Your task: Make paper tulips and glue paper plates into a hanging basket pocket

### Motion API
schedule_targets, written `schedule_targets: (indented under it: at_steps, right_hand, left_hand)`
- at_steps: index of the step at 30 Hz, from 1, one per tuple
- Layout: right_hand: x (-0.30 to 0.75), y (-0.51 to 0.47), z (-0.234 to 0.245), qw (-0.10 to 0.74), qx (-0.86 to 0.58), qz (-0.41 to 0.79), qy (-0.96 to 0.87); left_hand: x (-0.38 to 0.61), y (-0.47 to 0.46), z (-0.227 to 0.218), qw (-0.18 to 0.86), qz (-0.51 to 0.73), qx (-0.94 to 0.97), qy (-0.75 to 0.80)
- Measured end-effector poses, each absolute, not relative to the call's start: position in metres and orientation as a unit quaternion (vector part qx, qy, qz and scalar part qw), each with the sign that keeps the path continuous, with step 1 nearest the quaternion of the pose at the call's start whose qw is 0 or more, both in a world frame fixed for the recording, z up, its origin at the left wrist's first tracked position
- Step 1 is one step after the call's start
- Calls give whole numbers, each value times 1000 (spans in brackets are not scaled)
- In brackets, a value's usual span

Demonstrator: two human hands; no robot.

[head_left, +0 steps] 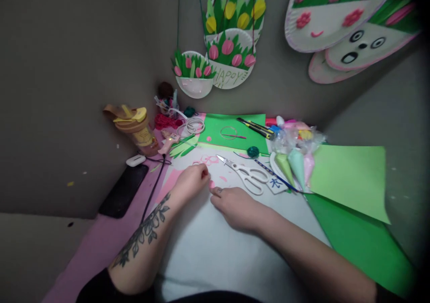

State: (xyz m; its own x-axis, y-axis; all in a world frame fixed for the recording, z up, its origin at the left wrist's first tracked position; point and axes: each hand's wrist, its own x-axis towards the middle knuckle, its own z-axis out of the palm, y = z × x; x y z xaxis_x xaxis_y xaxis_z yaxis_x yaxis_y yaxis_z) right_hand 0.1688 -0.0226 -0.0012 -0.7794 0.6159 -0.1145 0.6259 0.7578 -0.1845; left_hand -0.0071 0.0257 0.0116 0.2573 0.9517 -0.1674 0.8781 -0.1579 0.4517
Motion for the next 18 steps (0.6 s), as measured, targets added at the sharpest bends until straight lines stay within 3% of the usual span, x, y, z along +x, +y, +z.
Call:
schedule_targets:
  at_steps: [6,18]
  right_hand:
    - [169,-23,6,63,341,-119,930]
    - [161,-21,3,42,365,-133,921]
  left_hand:
    - [-9,21,-9,264,81,738,616]
    - [0,21,-9,171,89,712,675]
